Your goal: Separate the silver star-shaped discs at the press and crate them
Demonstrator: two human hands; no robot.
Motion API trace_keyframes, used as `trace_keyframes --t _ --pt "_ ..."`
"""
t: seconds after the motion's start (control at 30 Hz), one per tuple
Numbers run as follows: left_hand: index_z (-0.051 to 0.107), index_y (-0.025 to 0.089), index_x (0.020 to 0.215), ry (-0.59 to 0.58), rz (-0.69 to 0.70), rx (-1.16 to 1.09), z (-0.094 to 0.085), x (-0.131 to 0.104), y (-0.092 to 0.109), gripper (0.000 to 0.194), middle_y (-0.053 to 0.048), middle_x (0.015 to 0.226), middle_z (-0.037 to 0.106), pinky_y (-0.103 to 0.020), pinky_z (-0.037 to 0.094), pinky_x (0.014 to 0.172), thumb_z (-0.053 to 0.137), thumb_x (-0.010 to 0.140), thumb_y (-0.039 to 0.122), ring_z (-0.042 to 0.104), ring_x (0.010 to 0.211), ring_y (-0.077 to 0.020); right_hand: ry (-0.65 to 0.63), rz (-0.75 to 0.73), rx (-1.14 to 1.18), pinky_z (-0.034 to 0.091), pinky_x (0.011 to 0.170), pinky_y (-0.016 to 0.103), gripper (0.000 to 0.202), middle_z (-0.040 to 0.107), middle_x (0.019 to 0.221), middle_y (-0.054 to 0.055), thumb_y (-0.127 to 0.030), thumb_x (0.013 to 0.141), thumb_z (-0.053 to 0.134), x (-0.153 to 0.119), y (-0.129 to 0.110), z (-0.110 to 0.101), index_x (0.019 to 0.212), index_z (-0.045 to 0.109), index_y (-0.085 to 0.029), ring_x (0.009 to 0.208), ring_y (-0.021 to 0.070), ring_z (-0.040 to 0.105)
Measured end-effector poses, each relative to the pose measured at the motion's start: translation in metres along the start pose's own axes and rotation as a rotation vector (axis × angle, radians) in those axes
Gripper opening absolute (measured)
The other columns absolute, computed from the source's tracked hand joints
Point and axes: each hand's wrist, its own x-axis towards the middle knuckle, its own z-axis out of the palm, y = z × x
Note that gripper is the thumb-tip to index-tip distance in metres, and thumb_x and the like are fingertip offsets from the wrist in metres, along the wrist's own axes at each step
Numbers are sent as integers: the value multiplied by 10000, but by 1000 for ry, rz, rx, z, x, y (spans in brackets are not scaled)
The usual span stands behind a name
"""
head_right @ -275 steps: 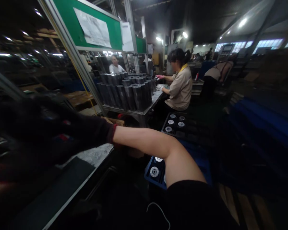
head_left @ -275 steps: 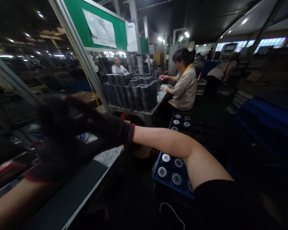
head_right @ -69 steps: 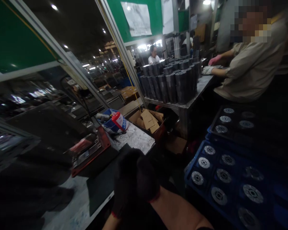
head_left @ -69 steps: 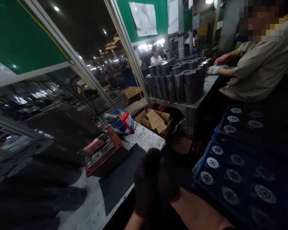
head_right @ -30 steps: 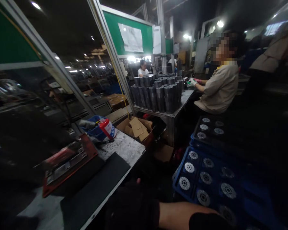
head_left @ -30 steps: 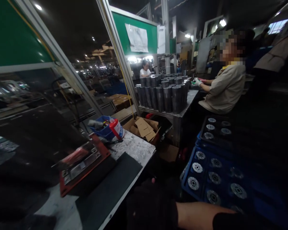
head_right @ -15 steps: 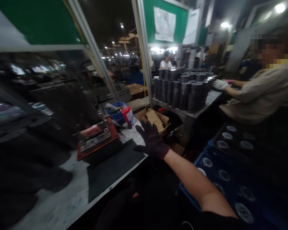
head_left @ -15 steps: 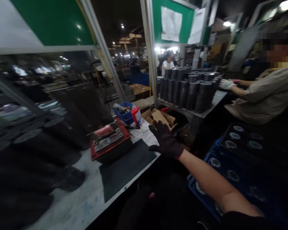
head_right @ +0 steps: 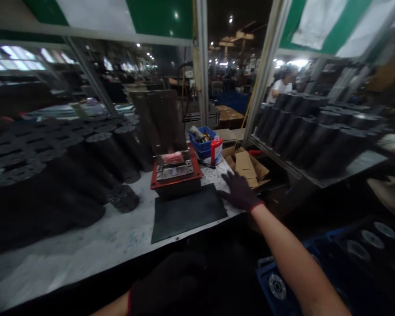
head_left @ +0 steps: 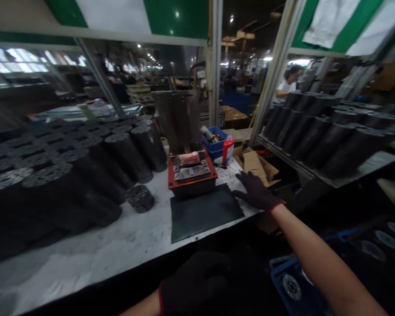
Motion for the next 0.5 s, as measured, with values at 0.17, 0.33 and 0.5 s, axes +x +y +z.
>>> trace_keyframes --t 0.17,0.33,0.5 --pt "783 280 1346 407 368 429 -35 -19 -21 382 -97 1351 803 -451 593 1108 751 993 425 761 1236 -298 84 -95 -133 396 1252 686 727 471 1731 222 -615 1113 375 -4 24 41 1666 524 -167 1590 472 440" --pt "639 235 1477 1098 254 1027 -111 -29 -28 474 -157 1514 702 -539 519 1209 696 1037 403 640 1451 -349 142 -211 -205 461 1169 710 705 492 1699 262 -582 1117 360 4 41 63 1632 547 -138 1535 493 482" --pt "457 120 1606 1060 112 1127 -160 -15 -11 699 -197 1716 480 -528 342 1353 693 1031 441 409 1638 -344 -23 -171 -143 536 1093 664 704 611 1593 245 -605 1094 413 8 25 4 1597 582 -142 1419 485 589"
